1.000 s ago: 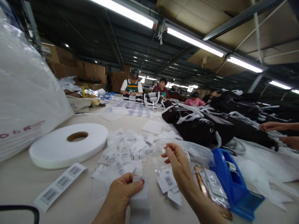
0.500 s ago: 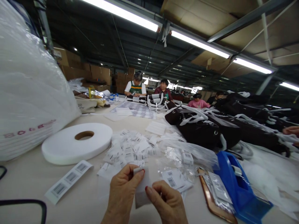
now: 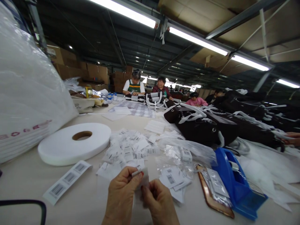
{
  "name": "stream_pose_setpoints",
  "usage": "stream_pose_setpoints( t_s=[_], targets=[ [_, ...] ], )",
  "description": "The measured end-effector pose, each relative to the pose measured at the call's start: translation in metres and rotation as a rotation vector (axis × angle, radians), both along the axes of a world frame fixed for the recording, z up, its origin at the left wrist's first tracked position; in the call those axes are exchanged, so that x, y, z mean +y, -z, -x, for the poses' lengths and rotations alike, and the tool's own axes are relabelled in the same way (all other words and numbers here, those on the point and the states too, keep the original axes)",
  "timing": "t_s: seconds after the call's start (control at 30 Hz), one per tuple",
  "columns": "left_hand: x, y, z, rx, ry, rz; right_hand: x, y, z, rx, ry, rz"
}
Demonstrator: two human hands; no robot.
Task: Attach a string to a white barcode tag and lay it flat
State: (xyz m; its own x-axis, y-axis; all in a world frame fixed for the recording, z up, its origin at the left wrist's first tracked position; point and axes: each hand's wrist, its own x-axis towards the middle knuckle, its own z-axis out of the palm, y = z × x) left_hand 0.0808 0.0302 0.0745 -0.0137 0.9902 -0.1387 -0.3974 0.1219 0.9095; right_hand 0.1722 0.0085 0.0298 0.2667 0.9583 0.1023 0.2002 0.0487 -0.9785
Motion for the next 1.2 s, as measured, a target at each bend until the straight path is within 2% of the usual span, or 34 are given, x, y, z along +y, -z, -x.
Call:
stream_pose_setpoints(
  t_s=[0.13,0.27,0.33,0.4,0.57,0.7,0.8,1.0,1.2],
  targets=[
    [0.001,0.005,-0.001,0.018,-0.013,-0.003,-0.004,0.016,0.009,-0.456,0.209,-0.231],
    [0.009,0.007,-0.004,-0.009,-0.027,0.063,-0.007,0.024,0.012,-0.838,0.297,-0.403],
    [0.013,0.008,-0.005,-0.032,-0.045,0.109,-0.007,0.025,0.011,-0.944,0.313,-0.450],
    [0.015,0.009,-0.006,-0.052,-0.066,0.148,-0.007,0.025,0.009,-0.865,0.296,-0.420],
    [0.015,0.012,-0.008,-0.077,-0.082,0.180,-0.005,0.017,0.006,-0.264,0.189,-0.170],
    [0.015,0.016,-0.009,-0.074,-0.085,0.172,-0.001,0.014,0.005,0.027,0.149,-0.052],
    [0.015,0.018,-0.011,-0.058,-0.081,0.169,0.001,0.014,0.006,0.105,0.167,0.010],
    [0.009,0.023,-0.013,-0.030,-0.043,0.130,-0.003,0.010,0.006,0.063,0.192,0.006],
    [0.011,0.023,-0.011,-0.003,-0.031,0.113,-0.004,0.015,0.004,0.158,0.101,0.084]
  ],
)
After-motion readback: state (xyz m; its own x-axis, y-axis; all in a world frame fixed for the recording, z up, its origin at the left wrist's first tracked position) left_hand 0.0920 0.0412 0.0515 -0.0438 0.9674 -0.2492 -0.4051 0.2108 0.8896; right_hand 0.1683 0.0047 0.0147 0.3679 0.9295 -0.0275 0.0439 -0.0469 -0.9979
